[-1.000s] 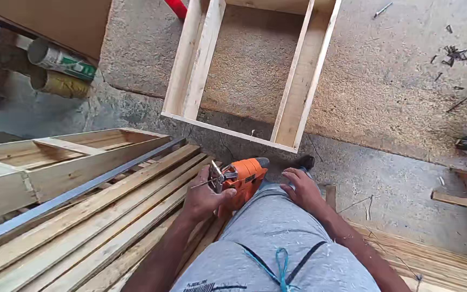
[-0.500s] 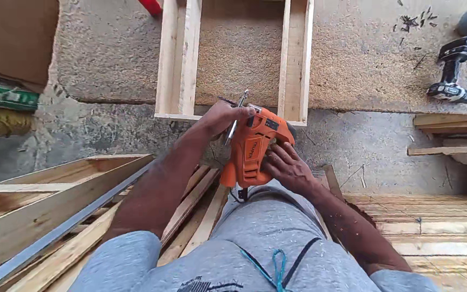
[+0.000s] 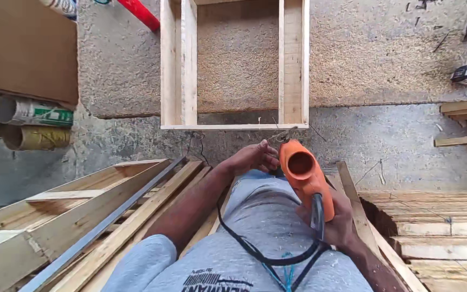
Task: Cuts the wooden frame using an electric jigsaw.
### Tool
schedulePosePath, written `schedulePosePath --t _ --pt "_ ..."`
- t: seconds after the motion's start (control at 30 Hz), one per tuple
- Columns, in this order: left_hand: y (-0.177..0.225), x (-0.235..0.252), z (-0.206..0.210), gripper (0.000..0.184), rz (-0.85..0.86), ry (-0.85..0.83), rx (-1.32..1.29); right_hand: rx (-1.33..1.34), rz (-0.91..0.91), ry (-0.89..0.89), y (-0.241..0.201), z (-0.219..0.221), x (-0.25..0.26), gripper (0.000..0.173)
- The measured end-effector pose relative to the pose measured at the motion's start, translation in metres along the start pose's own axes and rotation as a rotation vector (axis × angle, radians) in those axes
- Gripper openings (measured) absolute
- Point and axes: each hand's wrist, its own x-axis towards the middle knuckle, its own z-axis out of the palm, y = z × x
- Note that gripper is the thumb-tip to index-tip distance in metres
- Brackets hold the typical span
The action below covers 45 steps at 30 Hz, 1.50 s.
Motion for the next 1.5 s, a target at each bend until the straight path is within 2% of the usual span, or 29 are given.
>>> schedulePosePath --t 0.03,0.1,0.13,0.2,0.3,0.37,0.47,0.57,0.7,0.77,0.93,1.03,1.2,1.5 --pt "-0.022 0.005 0.000 0.060 0.000 -0.099 -0.008 -0.003 0.054 0.012 -0.001 -0.005 -0.008 0.037" --pt "-0.055 0.019 0.007 0.092 0.004 -0.263 -0.055 -0.012 0.126 0.045 -0.001 -0.008 -0.025 0.037" --pt "-0.064 0.027 0.013 0.100 0.022 -0.331 -0.083 -0.004 0.158 0.076 0.000 -0.005 -0.031 0.036" --pt "-0.077 0.044 0.020 0.092 0.070 -0.462 -0.215 0.024 0.237 0.156 -0.001 0.011 -0.041 0.037" --pt "-0.075 0.062 0.016 0.089 -0.023 -0.558 -0.486 0.082 0.325 0.295 -0.004 0.047 -0.052 0.037" --pt "-0.068 0.069 0.007 0.081 -0.039 -0.551 -0.503 0.058 0.312 0.342 0.002 0.067 -0.056 0.038" --pt "-0.060 0.077 -0.004 0.059 -0.001 -0.562 -0.505 -0.112 0.213 0.375 0.017 0.092 -0.050 0.048" --pt "-0.063 0.088 -0.014 0.057 0.023 -0.614 -0.517 -0.110 0.193 0.361 0.035 0.099 -0.052 0.063" --pt "-0.072 0.102 -0.016 0.060 0.102 -0.560 -0.504 -0.172 0.149 0.304 0.063 0.086 -0.052 0.042" --pt "-0.079 0.112 -0.022 0.064 0.127 -0.528 -0.506 -0.154 0.141 0.276 0.076 0.081 -0.052 0.038" --pt "-0.083 0.125 -0.033 0.072 0.134 -0.444 -0.467 -0.088 0.133 0.259 0.099 0.083 -0.048 0.038" --pt "-0.076 0.126 -0.038 0.062 0.126 -0.388 -0.419 -0.053 0.147 0.230 0.108 0.084 -0.044 0.039" --pt "-0.071 0.133 -0.047 0.054 0.104 -0.426 -0.434 -0.019 0.193 0.183 0.112 0.086 -0.039 0.046" --pt "-0.071 0.130 -0.052 0.051 0.097 -0.398 -0.445 0.029 0.255 0.146 0.111 0.089 -0.046 0.039"
